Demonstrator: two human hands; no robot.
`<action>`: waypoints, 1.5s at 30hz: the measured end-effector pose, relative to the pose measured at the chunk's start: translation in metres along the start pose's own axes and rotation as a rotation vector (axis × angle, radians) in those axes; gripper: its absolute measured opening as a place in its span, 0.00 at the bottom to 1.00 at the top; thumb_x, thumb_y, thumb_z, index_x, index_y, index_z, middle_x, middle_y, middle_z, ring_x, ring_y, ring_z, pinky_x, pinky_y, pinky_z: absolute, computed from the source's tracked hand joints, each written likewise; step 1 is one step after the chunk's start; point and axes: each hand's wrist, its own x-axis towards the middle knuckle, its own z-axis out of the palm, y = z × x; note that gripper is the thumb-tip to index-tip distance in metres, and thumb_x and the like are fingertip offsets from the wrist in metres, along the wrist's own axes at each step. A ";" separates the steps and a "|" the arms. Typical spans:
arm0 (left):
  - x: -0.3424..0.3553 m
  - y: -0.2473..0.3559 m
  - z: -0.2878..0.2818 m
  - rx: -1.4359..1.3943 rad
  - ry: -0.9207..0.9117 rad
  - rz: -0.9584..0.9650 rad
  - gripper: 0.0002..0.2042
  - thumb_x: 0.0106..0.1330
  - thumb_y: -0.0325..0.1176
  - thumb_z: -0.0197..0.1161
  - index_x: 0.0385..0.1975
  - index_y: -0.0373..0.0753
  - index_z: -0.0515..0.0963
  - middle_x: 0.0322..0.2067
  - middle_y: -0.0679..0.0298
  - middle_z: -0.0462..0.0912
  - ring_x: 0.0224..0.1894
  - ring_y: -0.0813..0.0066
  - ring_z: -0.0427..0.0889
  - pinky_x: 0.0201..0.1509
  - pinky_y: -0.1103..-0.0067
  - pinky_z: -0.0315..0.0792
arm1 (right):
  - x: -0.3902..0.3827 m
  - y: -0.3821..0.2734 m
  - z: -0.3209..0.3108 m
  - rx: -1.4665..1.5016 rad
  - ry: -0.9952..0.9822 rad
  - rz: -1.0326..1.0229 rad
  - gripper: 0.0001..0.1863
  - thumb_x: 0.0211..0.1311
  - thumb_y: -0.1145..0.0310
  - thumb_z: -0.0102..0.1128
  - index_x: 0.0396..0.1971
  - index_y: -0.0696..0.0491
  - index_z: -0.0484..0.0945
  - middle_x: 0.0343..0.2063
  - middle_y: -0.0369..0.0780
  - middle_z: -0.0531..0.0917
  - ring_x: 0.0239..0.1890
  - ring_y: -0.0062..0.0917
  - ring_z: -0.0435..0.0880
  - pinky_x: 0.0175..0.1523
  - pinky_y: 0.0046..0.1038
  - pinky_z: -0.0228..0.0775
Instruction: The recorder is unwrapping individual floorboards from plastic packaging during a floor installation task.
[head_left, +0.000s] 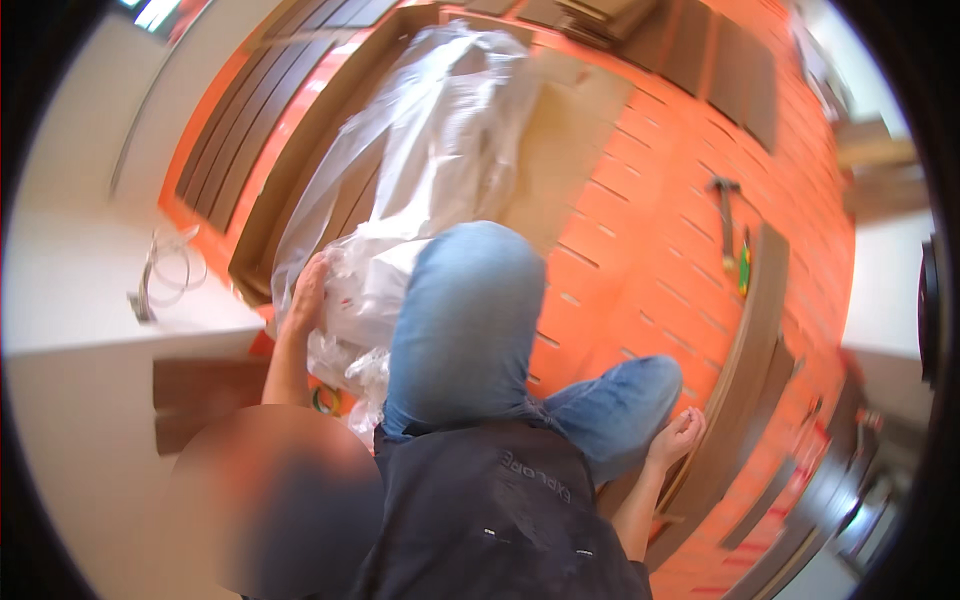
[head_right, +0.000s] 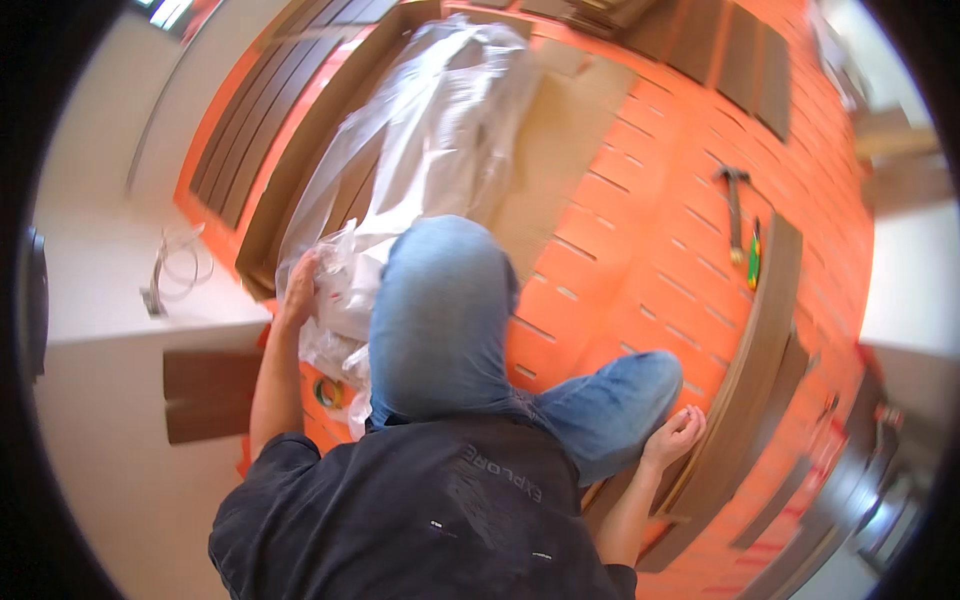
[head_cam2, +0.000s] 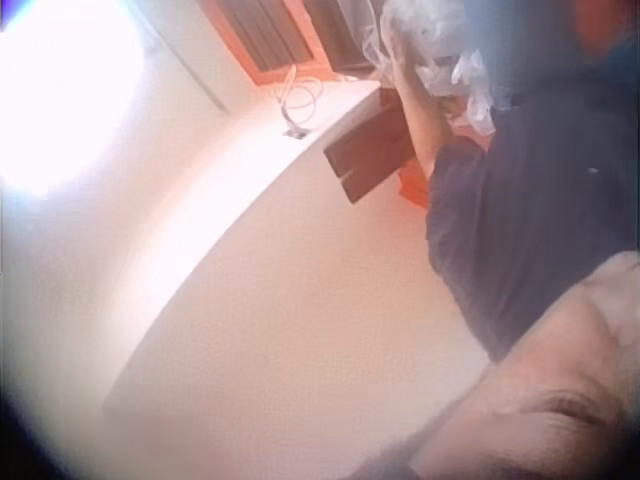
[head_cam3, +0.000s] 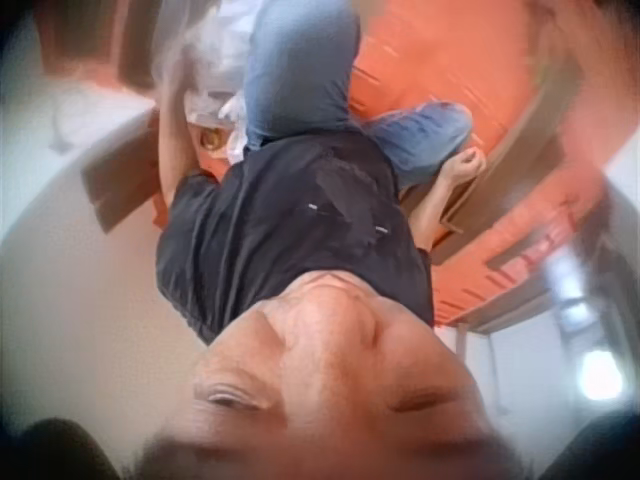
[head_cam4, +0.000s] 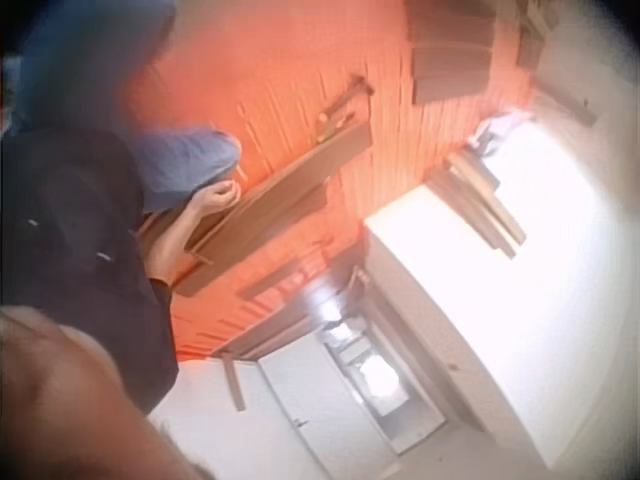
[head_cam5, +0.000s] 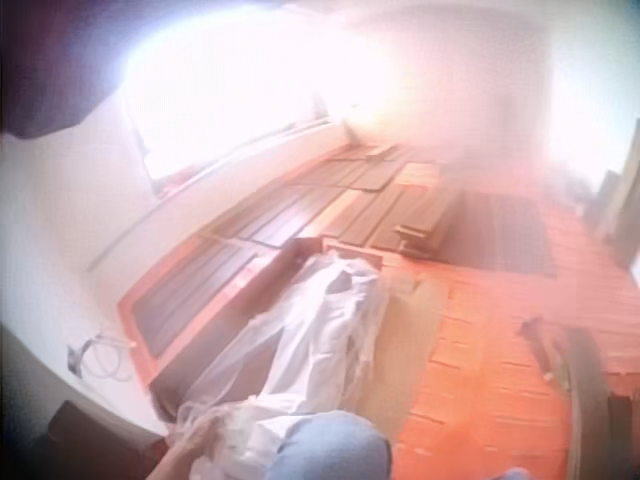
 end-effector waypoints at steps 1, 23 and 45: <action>-0.017 0.018 -0.014 0.086 -0.134 -0.188 0.22 0.77 0.44 0.52 0.61 0.36 0.78 0.52 0.59 0.82 0.53 0.70 0.77 0.56 0.70 0.73 | 0.018 -0.016 0.011 -0.020 -0.076 -0.120 0.12 0.77 0.68 0.56 0.49 0.62 0.80 0.56 0.50 0.78 0.61 0.43 0.77 0.66 0.41 0.72; 0.135 0.003 0.121 1.115 -0.278 0.172 0.23 0.69 0.42 0.64 0.63 0.45 0.75 0.67 0.51 0.72 0.67 0.46 0.73 0.72 0.50 0.66 | 0.041 -0.113 0.095 -0.046 -0.579 -0.321 0.08 0.67 0.71 0.59 0.41 0.59 0.82 0.51 0.49 0.82 0.55 0.46 0.79 0.60 0.41 0.72; 0.065 0.090 0.016 1.086 -0.056 0.092 0.23 0.70 0.48 0.63 0.59 0.43 0.79 0.56 0.52 0.80 0.63 0.51 0.77 0.68 0.60 0.71 | 0.056 -0.130 0.111 -0.346 -0.632 -0.421 0.08 0.68 0.67 0.61 0.40 0.54 0.84 0.41 0.42 0.86 0.44 0.39 0.85 0.53 0.41 0.74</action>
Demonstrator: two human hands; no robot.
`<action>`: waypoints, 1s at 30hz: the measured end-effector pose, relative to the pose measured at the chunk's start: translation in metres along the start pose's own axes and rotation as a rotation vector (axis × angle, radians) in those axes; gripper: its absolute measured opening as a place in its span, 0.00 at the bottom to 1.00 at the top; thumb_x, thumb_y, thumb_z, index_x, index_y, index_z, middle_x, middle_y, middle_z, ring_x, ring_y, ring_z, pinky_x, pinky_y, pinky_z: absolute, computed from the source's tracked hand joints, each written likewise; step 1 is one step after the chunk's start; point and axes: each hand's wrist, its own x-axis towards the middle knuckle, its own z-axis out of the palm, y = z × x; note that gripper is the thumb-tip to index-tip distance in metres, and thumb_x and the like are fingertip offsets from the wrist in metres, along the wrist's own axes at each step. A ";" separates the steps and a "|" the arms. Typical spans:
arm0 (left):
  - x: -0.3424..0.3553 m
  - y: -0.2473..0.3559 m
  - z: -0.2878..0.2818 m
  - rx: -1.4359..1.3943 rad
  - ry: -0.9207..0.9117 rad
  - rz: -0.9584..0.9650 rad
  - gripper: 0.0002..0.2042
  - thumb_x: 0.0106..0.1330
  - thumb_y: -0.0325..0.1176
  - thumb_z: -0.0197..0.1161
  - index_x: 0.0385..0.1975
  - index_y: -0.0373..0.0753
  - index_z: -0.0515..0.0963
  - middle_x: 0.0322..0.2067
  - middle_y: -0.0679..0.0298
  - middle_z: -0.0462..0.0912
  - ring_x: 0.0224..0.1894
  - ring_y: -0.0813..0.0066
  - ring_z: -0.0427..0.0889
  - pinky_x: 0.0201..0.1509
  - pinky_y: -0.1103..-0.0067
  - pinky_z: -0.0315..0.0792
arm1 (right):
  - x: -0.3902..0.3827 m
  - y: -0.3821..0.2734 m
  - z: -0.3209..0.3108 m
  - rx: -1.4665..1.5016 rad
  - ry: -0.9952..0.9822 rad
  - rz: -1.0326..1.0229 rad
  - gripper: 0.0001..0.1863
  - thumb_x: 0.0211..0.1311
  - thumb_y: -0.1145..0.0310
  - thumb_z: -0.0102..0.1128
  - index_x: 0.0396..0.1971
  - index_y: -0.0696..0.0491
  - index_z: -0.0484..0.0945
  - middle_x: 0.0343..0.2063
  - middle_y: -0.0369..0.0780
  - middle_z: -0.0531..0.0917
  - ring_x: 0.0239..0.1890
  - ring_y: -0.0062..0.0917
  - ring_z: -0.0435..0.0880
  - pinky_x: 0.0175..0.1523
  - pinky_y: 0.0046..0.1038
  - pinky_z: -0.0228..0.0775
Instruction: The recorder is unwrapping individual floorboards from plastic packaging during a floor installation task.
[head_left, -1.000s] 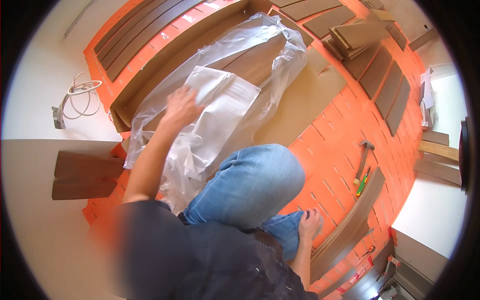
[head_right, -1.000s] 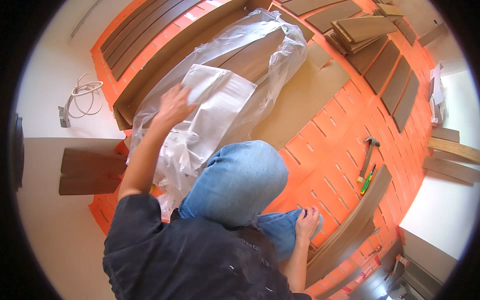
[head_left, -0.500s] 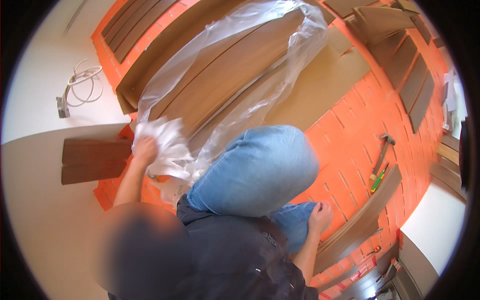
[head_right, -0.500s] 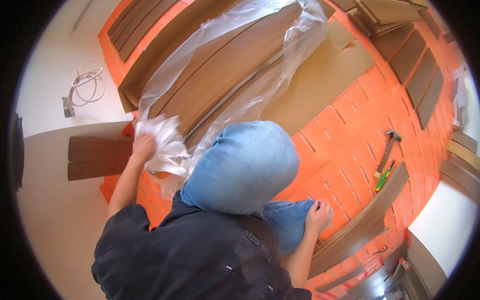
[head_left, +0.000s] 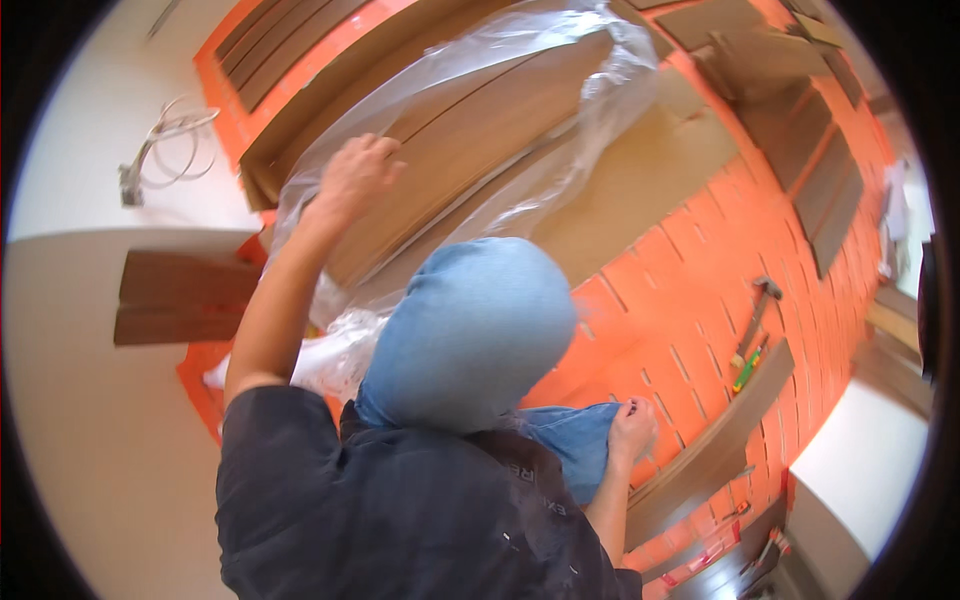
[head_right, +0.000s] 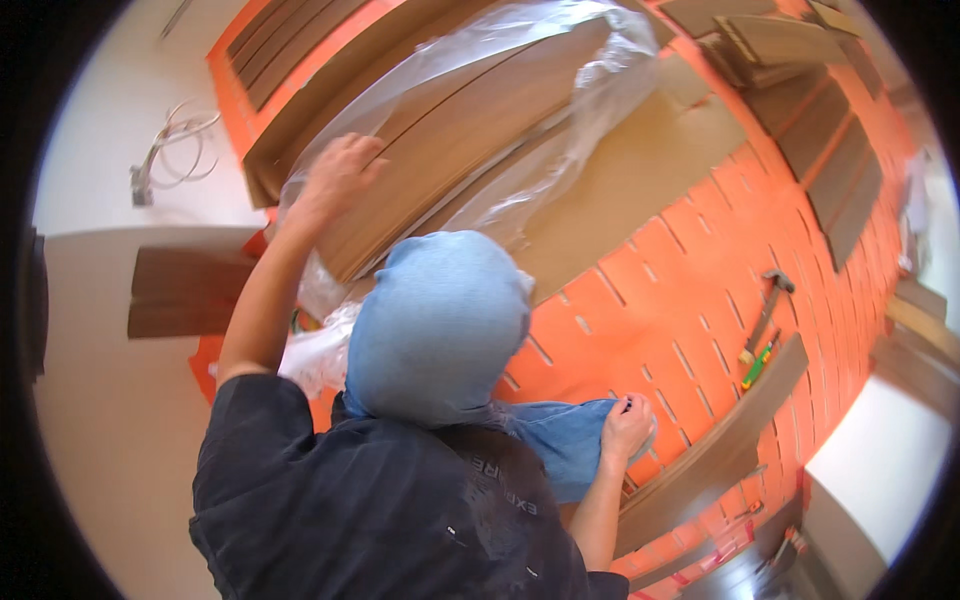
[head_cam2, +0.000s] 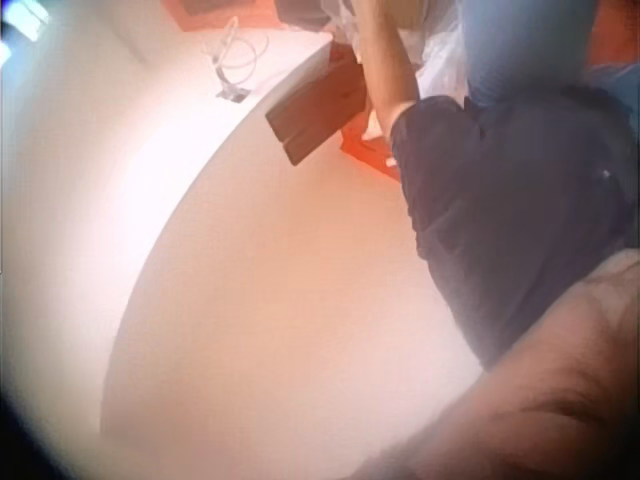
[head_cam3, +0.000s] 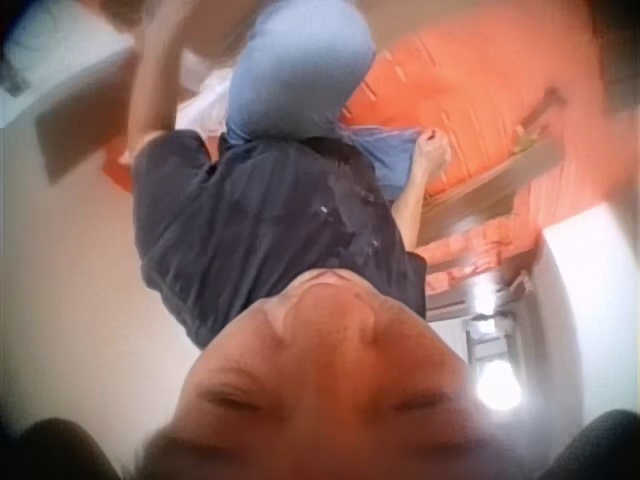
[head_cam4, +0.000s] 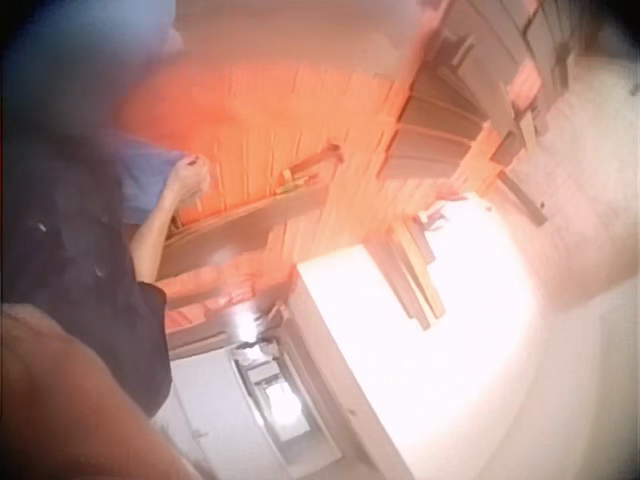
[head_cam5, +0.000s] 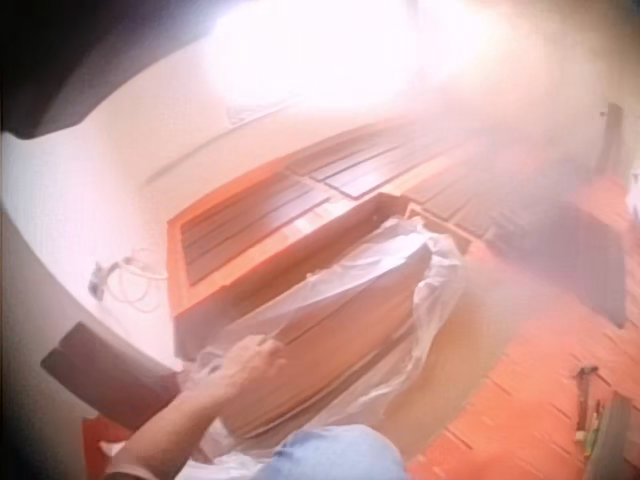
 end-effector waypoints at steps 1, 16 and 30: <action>0.029 0.015 0.025 -0.033 -0.101 0.008 0.31 0.71 0.56 0.64 0.68 0.45 0.74 0.65 0.49 0.76 0.70 0.49 0.72 0.73 0.57 0.66 | -0.001 -0.002 -0.001 0.020 0.020 -0.029 0.08 0.67 0.67 0.61 0.40 0.55 0.84 0.40 0.42 0.86 0.44 0.40 0.85 0.53 0.41 0.73; 0.034 0.054 0.198 0.130 -0.057 0.077 0.51 0.63 0.36 0.69 0.83 0.45 0.42 0.82 0.41 0.33 0.84 0.41 0.33 0.79 0.35 0.35 | 0.005 0.003 0.006 0.109 0.019 0.128 0.07 0.65 0.66 0.63 0.37 0.52 0.85 0.44 0.41 0.86 0.49 0.40 0.84 0.55 0.42 0.71; 0.084 0.071 0.110 -0.035 -0.395 -0.081 0.63 0.53 0.44 0.76 0.82 0.37 0.34 0.78 0.25 0.31 0.81 0.26 0.32 0.82 0.44 0.42 | -0.003 0.003 0.003 0.047 0.098 0.096 0.06 0.65 0.66 0.63 0.35 0.53 0.84 0.44 0.42 0.86 0.48 0.42 0.84 0.56 0.43 0.71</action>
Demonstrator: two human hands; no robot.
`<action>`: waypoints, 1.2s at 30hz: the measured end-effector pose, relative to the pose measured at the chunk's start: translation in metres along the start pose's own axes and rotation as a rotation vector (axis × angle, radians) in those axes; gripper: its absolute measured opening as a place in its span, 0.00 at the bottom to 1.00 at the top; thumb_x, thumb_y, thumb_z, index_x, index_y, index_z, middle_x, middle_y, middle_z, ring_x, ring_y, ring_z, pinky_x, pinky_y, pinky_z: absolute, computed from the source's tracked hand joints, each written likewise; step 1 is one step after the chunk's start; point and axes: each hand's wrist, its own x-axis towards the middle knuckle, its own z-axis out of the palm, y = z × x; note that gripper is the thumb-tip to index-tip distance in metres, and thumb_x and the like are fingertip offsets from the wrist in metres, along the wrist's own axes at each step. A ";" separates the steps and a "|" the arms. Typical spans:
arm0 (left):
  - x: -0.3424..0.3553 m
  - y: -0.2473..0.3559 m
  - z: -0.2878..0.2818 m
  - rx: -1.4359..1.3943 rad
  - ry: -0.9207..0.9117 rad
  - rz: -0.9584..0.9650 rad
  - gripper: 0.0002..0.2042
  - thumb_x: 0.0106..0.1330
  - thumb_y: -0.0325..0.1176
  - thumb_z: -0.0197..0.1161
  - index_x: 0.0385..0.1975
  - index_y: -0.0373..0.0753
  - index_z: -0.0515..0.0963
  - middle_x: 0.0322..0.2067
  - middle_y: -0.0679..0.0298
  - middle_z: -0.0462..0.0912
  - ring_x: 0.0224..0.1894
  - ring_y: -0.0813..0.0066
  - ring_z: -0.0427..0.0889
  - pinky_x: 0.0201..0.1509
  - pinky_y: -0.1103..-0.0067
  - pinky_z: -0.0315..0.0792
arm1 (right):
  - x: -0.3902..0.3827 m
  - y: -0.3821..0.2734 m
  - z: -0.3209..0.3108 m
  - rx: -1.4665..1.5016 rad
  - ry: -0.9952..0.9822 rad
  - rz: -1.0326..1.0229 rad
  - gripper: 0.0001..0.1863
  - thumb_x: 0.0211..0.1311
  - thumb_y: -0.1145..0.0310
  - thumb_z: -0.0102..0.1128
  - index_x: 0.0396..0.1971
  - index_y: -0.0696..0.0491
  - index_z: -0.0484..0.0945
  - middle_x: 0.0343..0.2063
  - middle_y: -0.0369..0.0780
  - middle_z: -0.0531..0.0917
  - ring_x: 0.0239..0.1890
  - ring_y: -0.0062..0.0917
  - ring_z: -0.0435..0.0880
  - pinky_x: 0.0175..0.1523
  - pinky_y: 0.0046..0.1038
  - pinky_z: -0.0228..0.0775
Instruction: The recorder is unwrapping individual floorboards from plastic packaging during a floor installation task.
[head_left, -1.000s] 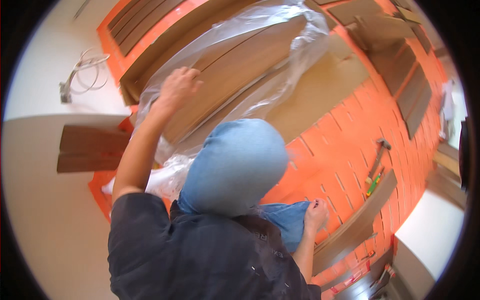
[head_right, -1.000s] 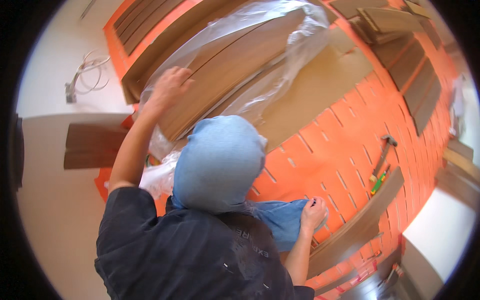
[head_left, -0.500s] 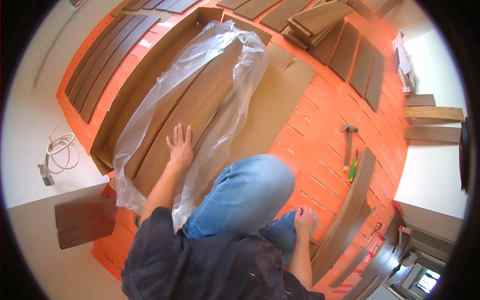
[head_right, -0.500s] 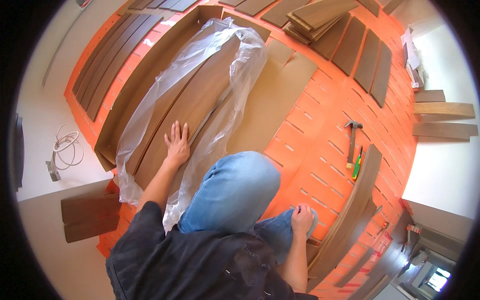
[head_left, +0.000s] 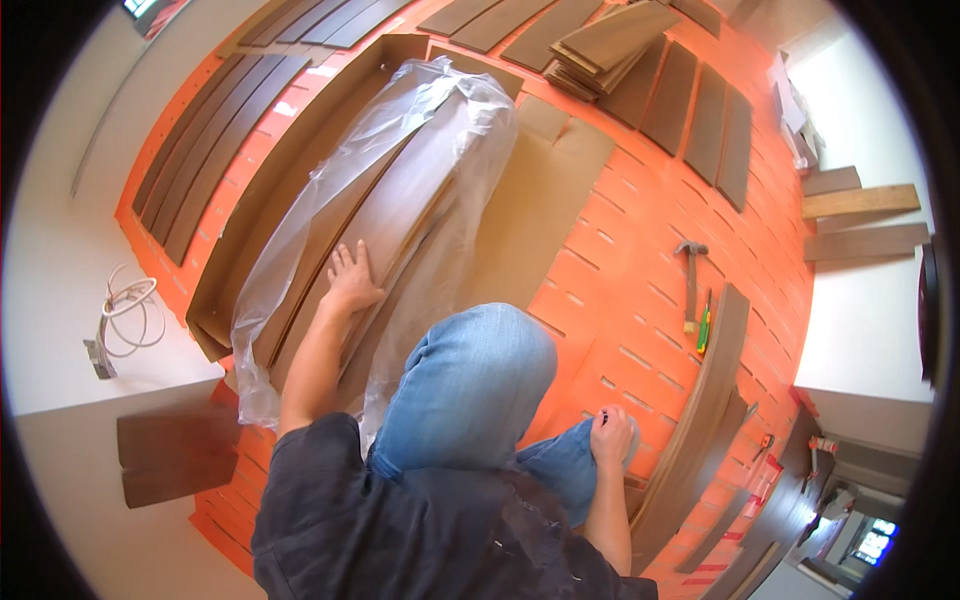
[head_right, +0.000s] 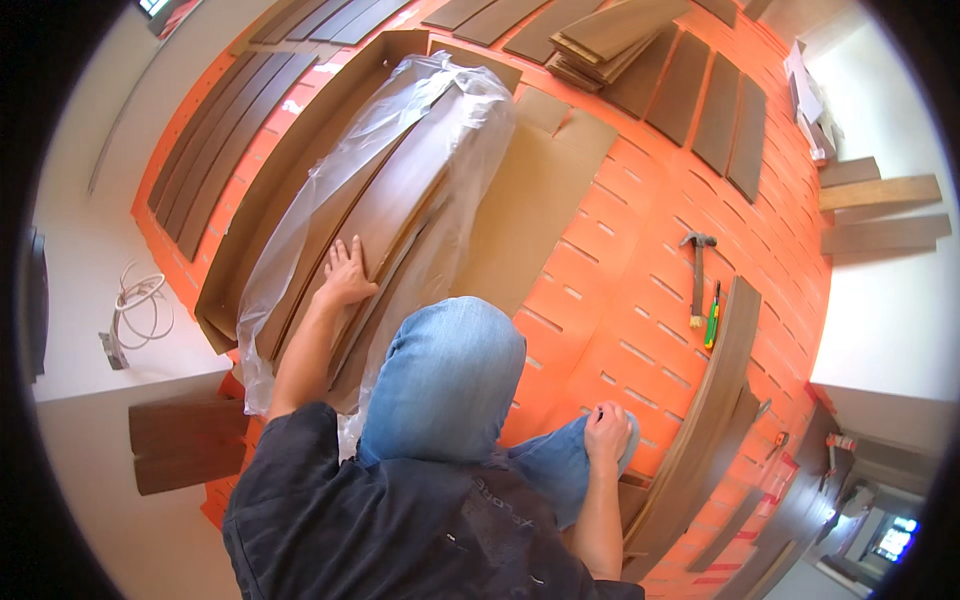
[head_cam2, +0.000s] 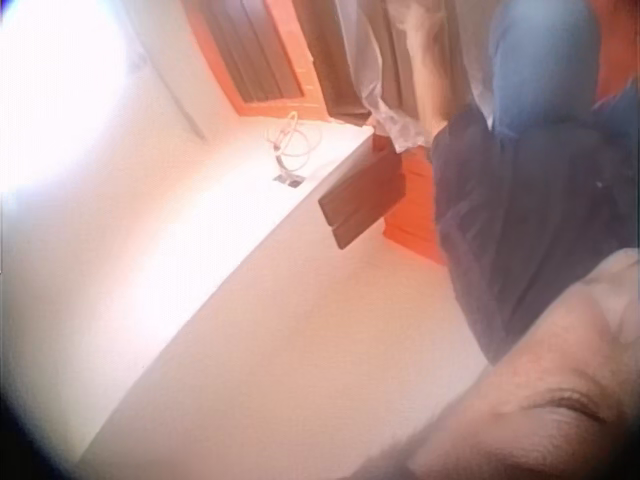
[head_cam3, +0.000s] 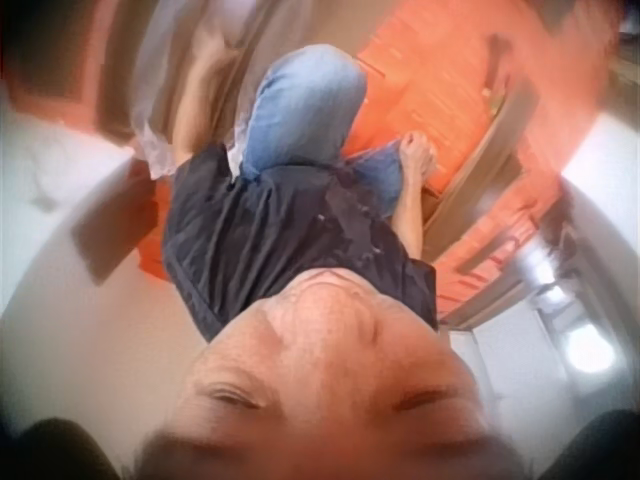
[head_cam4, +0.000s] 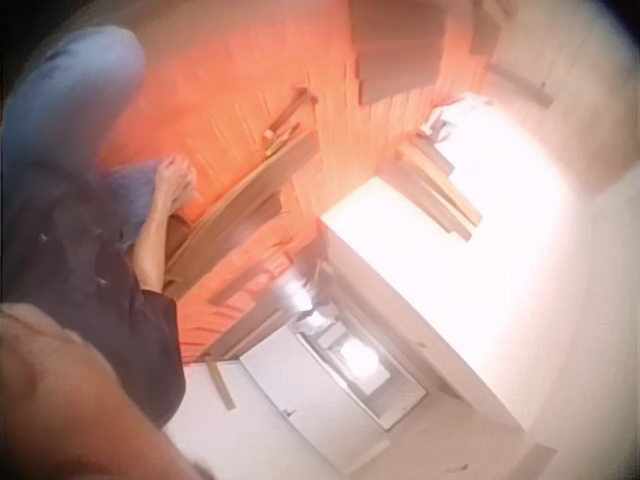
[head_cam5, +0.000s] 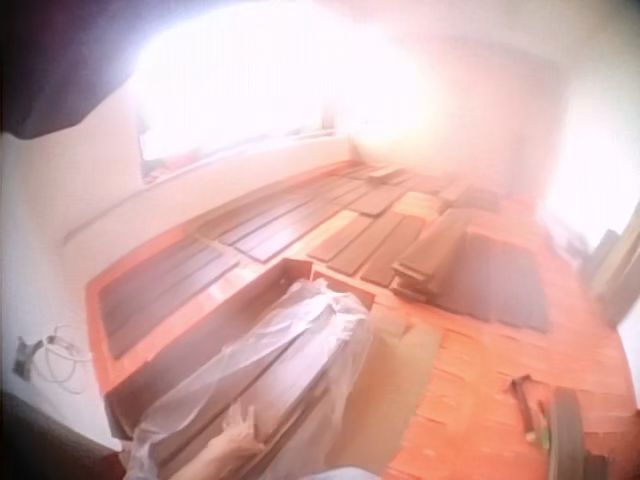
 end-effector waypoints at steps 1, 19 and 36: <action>-0.003 -0.016 -0.003 -0.088 0.018 0.079 0.58 0.55 0.41 0.73 0.82 0.35 0.39 0.78 0.28 0.40 0.81 0.31 0.41 0.82 0.50 0.48 | -0.003 0.002 0.000 0.033 0.026 0.001 0.06 0.65 0.66 0.64 0.35 0.53 0.84 0.43 0.43 0.86 0.48 0.42 0.84 0.55 0.42 0.72; -0.187 -0.071 -0.098 -0.639 0.318 -0.050 0.14 0.67 0.36 0.63 0.42 0.29 0.81 0.32 0.56 0.85 0.38 0.68 0.81 0.46 0.69 0.75 | -0.009 0.008 -0.013 0.183 0.084 0.005 0.06 0.65 0.66 0.63 0.35 0.52 0.84 0.39 0.42 0.85 0.45 0.43 0.84 0.51 0.44 0.72; -0.174 0.145 -0.185 -0.353 0.327 1.003 0.13 0.68 0.27 0.69 0.52 0.34 0.84 0.36 0.54 0.89 0.36 0.63 0.89 0.44 0.71 0.81 | 0.028 0.093 -0.195 1.515 0.857 0.298 0.27 0.82 0.45 0.46 0.65 0.50 0.75 0.65 0.35 0.76 0.71 0.27 0.69 0.73 0.40 0.60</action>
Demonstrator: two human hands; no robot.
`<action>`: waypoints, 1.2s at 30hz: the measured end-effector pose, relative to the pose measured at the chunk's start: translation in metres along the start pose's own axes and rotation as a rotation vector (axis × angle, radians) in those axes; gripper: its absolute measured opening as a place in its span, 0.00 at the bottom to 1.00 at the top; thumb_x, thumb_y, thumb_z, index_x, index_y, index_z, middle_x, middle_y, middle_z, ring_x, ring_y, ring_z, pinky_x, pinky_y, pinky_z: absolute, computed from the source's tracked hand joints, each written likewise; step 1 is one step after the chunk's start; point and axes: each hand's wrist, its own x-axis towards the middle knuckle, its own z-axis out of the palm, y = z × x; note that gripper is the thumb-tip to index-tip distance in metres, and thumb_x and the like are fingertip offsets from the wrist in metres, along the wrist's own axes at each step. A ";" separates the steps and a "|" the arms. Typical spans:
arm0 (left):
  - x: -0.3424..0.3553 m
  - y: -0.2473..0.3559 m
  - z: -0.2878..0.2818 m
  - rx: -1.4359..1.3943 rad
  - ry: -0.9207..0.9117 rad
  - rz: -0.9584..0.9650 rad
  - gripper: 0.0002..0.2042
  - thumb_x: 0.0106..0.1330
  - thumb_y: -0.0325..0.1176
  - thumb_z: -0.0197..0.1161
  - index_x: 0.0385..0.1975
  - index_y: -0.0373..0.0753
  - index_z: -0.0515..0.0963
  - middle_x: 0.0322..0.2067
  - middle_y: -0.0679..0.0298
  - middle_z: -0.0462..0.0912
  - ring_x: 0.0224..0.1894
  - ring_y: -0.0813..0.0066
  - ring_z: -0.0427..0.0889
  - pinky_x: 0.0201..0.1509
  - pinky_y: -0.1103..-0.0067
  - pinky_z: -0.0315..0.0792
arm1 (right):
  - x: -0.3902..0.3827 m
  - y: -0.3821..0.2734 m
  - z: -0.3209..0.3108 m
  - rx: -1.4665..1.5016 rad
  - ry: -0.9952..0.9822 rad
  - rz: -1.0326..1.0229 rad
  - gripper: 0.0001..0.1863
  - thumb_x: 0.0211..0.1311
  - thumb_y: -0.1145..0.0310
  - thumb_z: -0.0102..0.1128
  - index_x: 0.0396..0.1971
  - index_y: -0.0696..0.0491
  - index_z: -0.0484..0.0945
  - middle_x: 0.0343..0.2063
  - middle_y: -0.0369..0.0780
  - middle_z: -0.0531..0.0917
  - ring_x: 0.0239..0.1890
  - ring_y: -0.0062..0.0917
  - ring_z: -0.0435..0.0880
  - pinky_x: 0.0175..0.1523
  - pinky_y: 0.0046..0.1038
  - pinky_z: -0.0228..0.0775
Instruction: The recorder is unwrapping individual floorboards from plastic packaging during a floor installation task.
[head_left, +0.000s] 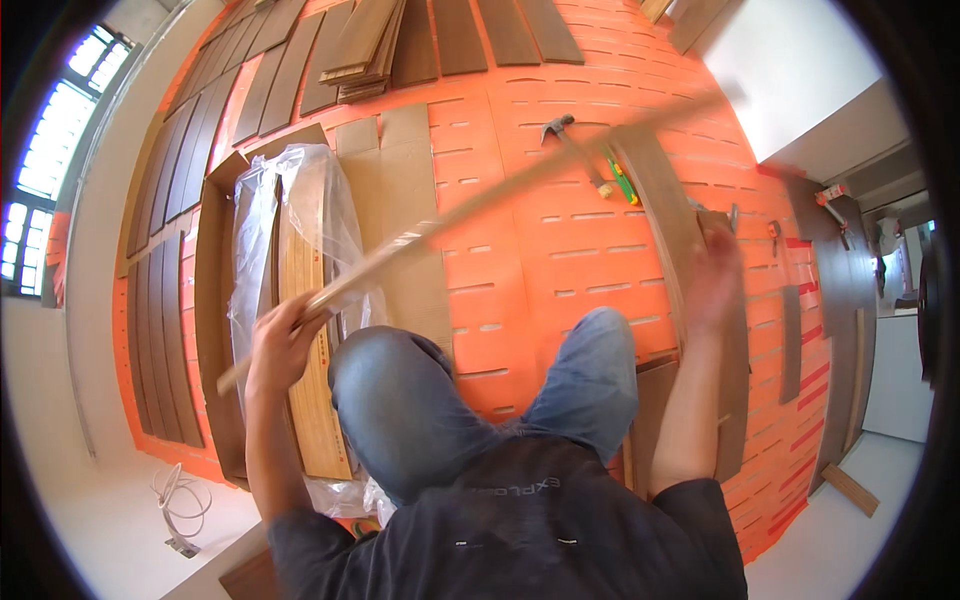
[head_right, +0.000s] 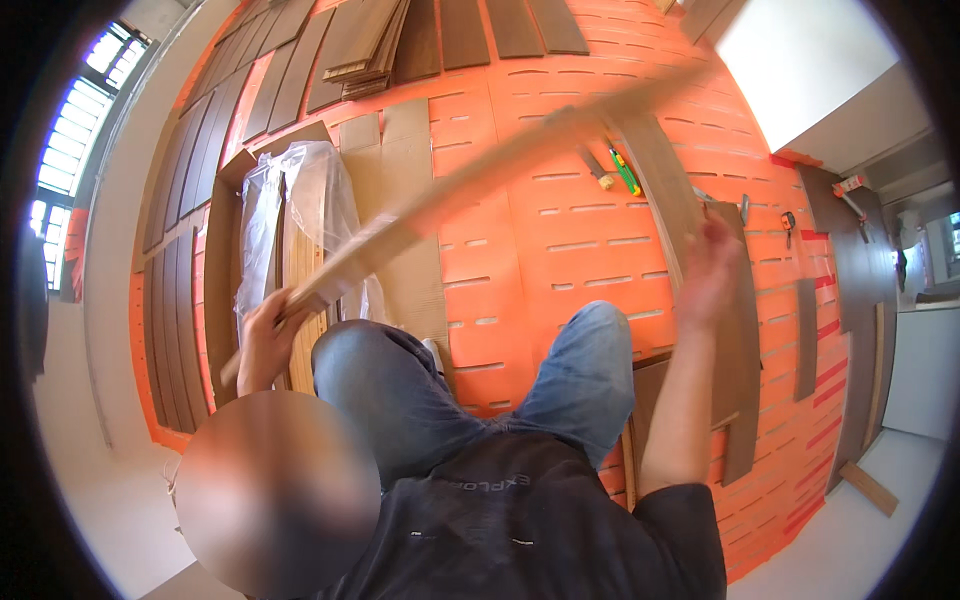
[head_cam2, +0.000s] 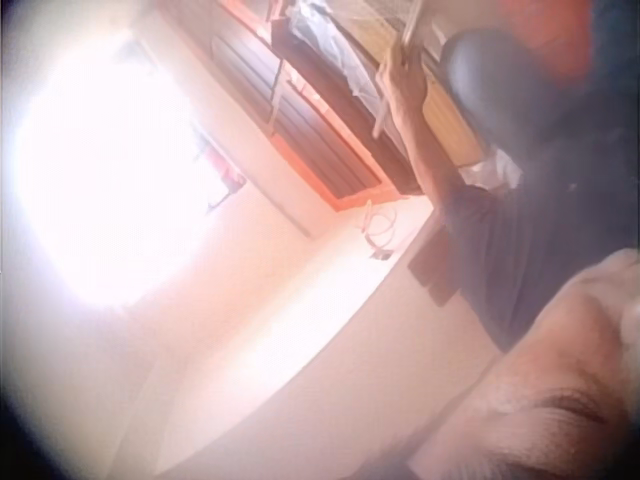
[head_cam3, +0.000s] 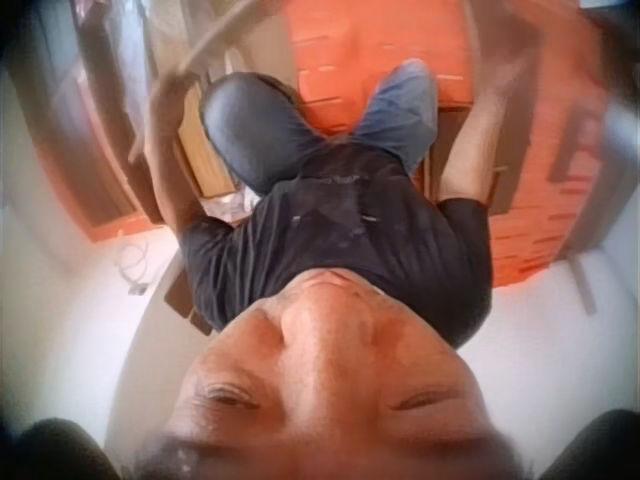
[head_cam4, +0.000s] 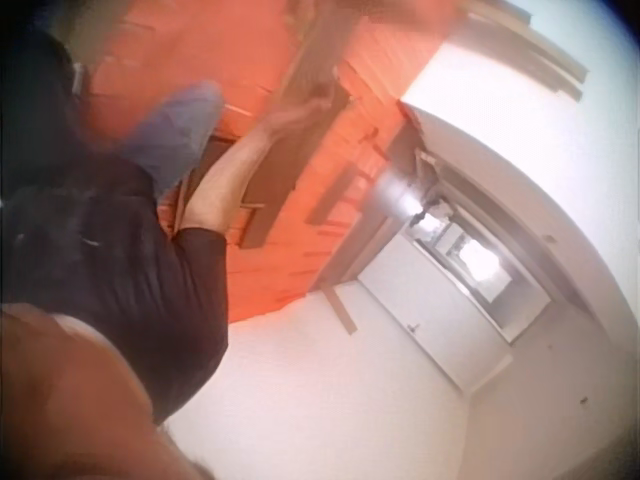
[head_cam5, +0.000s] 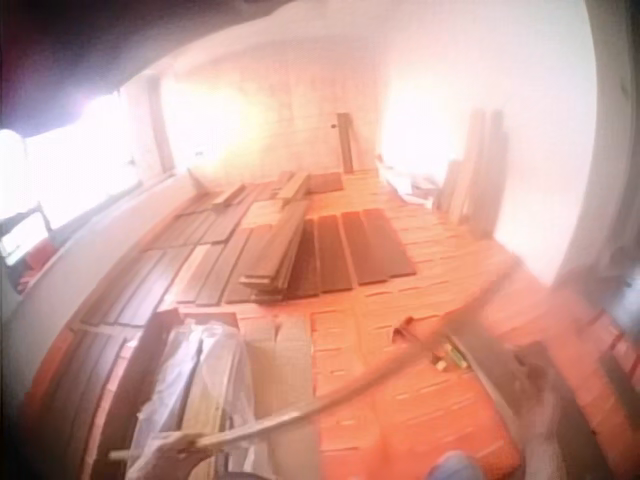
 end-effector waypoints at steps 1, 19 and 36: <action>0.024 0.002 0.016 0.009 -0.085 0.105 0.13 0.68 0.29 0.69 0.51 0.36 0.84 0.36 0.55 0.89 0.36 0.60 0.89 0.42 0.70 0.81 | 0.007 -0.014 -0.025 0.023 0.031 -0.052 0.30 0.82 0.43 0.44 0.70 0.50 0.70 0.69 0.36 0.72 0.73 0.28 0.66 0.76 0.41 0.57; 0.230 -0.061 0.215 -0.008 -0.591 0.387 0.07 0.68 0.27 0.67 0.44 0.37 0.83 0.39 0.50 0.87 0.42 0.48 0.85 0.46 0.60 0.76 | -0.199 0.014 -0.116 -0.361 0.076 0.120 0.34 0.86 0.43 0.35 0.75 0.53 0.62 0.75 0.40 0.66 0.79 0.34 0.60 0.80 0.45 0.50; 0.168 -0.004 0.279 0.168 -0.576 0.508 0.13 0.59 0.23 0.64 0.41 0.44 0.88 0.38 0.60 0.89 0.43 0.54 0.86 0.52 0.63 0.77 | -0.197 -0.071 -0.158 -0.435 -0.335 0.605 0.22 0.84 0.59 0.50 0.69 0.53 0.75 0.72 0.40 0.72 0.65 0.32 0.80 0.69 0.36 0.73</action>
